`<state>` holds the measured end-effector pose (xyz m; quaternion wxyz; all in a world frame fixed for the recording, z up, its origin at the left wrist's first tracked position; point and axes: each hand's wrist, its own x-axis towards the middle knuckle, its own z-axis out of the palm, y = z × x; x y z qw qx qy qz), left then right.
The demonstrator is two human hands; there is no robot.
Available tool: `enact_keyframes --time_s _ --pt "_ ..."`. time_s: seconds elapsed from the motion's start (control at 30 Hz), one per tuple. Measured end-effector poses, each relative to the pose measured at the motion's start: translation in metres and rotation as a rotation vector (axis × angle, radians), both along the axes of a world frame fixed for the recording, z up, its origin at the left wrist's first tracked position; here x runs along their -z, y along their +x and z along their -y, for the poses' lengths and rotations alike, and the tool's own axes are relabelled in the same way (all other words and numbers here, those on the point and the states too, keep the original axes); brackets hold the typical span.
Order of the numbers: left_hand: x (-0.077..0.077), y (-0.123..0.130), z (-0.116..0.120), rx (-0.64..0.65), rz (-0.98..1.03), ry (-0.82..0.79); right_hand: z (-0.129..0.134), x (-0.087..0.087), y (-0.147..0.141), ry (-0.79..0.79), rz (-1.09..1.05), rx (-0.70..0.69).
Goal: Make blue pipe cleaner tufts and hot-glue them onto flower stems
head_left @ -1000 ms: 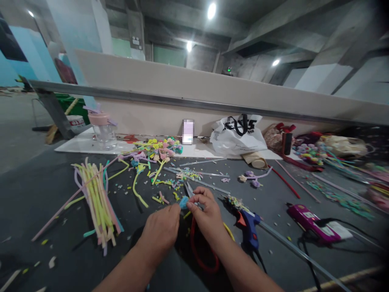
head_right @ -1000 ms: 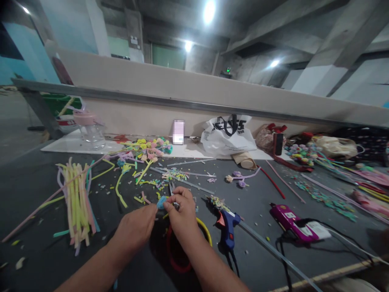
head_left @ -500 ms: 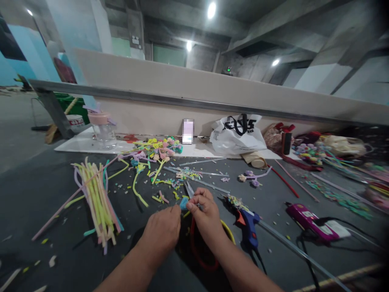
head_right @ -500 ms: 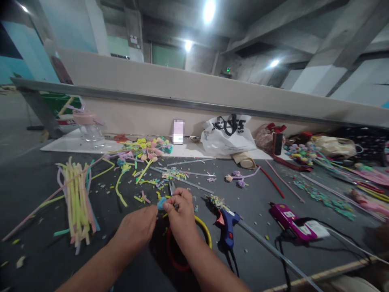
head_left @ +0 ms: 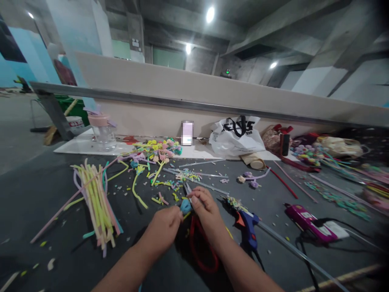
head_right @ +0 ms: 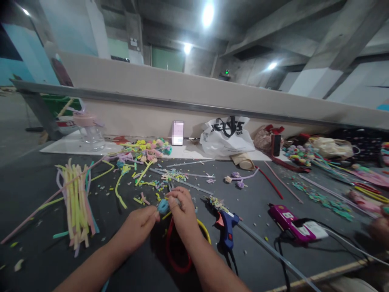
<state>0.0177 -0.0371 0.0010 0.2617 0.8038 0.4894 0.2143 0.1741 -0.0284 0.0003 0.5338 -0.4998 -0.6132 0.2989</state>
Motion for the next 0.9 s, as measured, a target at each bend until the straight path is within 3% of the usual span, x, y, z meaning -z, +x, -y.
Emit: enact_keyframes --time_s 0.07,0.2,0.27,0.37,0.53,0.77,0.9 --pt "-0.002 -0.003 -0.002 0.015 0.233 -0.202 0.0 0.0 0.002 -0.051 -0.143 -0.055" --pt "-0.005 -0.008 -0.001 0.089 0.915 -0.854 0.003 -0.002 0.003 -0.206 -0.352 -0.296" --pt "-0.005 -0.01 -0.001 0.151 1.053 -1.004 0.006 -0.005 0.002 -0.214 -0.356 -0.395" --pt "-0.005 -0.012 -0.001 0.209 1.103 -1.111 0.008 -0.008 0.002 -0.209 -0.354 -0.454" --pt "-0.008 -0.009 0.0 0.184 0.992 -1.065 0.005 -0.005 0.004 -0.29 -0.434 -0.508" --pt "0.001 -0.002 -0.002 0.094 0.792 -0.673 0.003 -0.006 0.003 -0.322 -0.393 -0.418" --pt "0.006 -0.001 -0.003 0.058 0.726 -0.647 0.003 -0.006 0.002 -0.335 -0.362 -0.402"
